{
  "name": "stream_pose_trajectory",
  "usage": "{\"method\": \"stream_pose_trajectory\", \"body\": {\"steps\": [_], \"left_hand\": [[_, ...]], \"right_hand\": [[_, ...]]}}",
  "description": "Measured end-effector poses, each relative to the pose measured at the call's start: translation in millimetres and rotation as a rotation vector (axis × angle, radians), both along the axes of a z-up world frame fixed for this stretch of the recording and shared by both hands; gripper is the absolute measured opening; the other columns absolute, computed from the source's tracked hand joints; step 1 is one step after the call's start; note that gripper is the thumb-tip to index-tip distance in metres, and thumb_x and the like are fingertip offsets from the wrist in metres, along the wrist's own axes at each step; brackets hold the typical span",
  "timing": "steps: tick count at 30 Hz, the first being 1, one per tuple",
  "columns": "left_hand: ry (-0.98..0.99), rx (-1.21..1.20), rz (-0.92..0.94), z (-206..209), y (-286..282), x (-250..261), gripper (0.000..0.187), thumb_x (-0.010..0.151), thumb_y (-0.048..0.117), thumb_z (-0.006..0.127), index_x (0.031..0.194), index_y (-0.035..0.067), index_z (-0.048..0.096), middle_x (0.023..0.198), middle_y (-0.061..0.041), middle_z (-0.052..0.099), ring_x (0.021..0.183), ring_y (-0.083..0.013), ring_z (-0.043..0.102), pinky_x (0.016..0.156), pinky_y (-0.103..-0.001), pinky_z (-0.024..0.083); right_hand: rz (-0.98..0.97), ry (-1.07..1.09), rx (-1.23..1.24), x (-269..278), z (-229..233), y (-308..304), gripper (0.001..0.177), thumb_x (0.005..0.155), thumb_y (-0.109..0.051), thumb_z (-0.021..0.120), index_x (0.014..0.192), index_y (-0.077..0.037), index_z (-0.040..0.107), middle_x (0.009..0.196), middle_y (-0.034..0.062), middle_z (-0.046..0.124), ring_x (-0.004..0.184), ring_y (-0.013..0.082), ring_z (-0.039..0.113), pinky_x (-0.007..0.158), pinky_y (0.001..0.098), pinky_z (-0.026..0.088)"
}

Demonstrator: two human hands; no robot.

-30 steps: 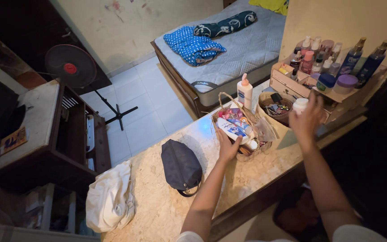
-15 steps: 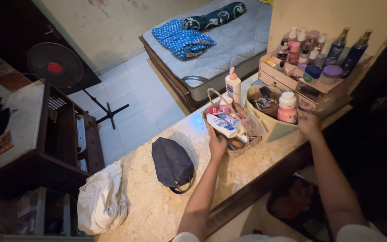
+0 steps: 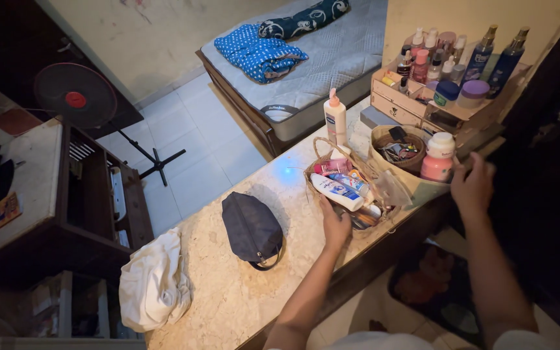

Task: Organizing personal care products and clothes by moving them between a closet and a vanity table.

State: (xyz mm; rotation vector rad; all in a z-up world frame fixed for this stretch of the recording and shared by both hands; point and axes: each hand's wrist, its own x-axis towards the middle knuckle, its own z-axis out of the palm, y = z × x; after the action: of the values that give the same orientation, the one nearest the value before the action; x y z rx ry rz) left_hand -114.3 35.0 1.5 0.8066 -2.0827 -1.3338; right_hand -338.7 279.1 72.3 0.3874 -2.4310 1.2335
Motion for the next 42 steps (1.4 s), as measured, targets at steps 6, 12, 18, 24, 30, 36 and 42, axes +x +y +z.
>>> {"method": "stream_pose_trajectory", "body": {"steps": [6, 12, 18, 24, 30, 36, 42], "left_hand": [[0.506, -0.481, 0.117, 67, 4, -7, 0.064, 0.082, -0.001, 0.059, 0.146, -0.002, 0.05, 0.14, -0.028, 0.05, 0.133, -0.0482, 0.046, 0.113, -0.054, 0.034], [0.301, -0.265, -0.348, 38, -40, -91, 0.029, 0.092, 0.019, 0.068, 0.119, 0.029, 0.075, 0.111, 0.001, 0.075, 0.111, -0.0207, 0.07, 0.099, -0.037, 0.054], [0.255, 0.004, -0.498, 30, -39, -117, 0.023, 0.088, 0.018, 0.075, 0.111, 0.016, 0.077, 0.084, -0.006, 0.074, 0.085, -0.0203, 0.071, 0.085, -0.04, 0.056], [0.315, -0.018, -0.405, 75, -27, -90, 0.002, 0.09, 0.018, 0.075, 0.089, 0.016, 0.076, 0.059, 0.002, 0.06, 0.06, -0.0087, 0.055, 0.061, -0.026, 0.049], [0.397, 0.171, -0.327, 53, -69, -108, 0.011, 0.098, 0.016, 0.061, 0.091, 0.015, 0.069, 0.068, 0.004, 0.062, 0.07, -0.0075, 0.056, 0.072, -0.024, 0.049], [0.302, 0.058, -0.254, 26, -81, -121, 0.019, 0.102, 0.02, 0.059, 0.11, 0.007, 0.07, 0.096, -0.019, 0.074, 0.096, -0.0245, 0.069, 0.087, -0.04, 0.055], [0.264, -0.26, -0.2, 87, -72, -88, 0.031, 0.098, 0.024, 0.061, 0.12, 0.003, 0.068, 0.109, -0.024, 0.069, 0.11, -0.0436, 0.065, 0.098, -0.049, 0.052]], "right_hand": [[0.201, 0.297, 0.059, 58, -16, -31, 0.012, 0.094, -0.023, 0.075, 0.105, -0.02, 0.077, 0.086, 0.0081, 0.072, 0.086, 0.0323, 0.072, 0.072, 0.0411, 0.059], [0.436, 0.138, 0.086, 77, 41, -83, 0.018, 0.091, -0.022, 0.077, 0.106, -0.012, 0.079, 0.092, 0.0137, 0.077, 0.092, 0.0342, 0.073, 0.083, 0.0435, 0.057], [0.501, 0.152, 0.148, 64, 40, -113, 0.012, 0.091, -0.03, 0.073, 0.098, -0.023, 0.079, 0.081, 0.0083, 0.076, 0.087, 0.032, 0.073, 0.077, 0.0438, 0.058], [0.457, 0.27, 0.246, 52, 22, -119, 0.009, 0.091, -0.033, 0.07, 0.092, -0.024, 0.072, 0.074, 0.0047, 0.071, 0.082, 0.0292, 0.073, 0.075, 0.0402, 0.058], [0.483, 0.305, 0.197, 32, -12, -98, 0.007, 0.09, -0.024, 0.071, 0.089, -0.018, 0.071, 0.071, 0.0079, 0.066, 0.08, 0.0311, 0.071, 0.076, 0.039, 0.057], [0.508, 0.096, 0.093, 41, 2, -101, 0.013, 0.091, -0.025, 0.069, 0.1, -0.017, 0.073, 0.079, 0.0126, 0.071, 0.088, 0.0326, 0.072, 0.079, 0.0428, 0.057], [0.4, 0.032, 0.435, 42, 39, -94, 0.023, 0.092, -0.035, 0.06, 0.098, -0.021, 0.077, 0.079, 0.0128, 0.077, 0.086, 0.0351, 0.075, 0.082, 0.0481, 0.059]]}}
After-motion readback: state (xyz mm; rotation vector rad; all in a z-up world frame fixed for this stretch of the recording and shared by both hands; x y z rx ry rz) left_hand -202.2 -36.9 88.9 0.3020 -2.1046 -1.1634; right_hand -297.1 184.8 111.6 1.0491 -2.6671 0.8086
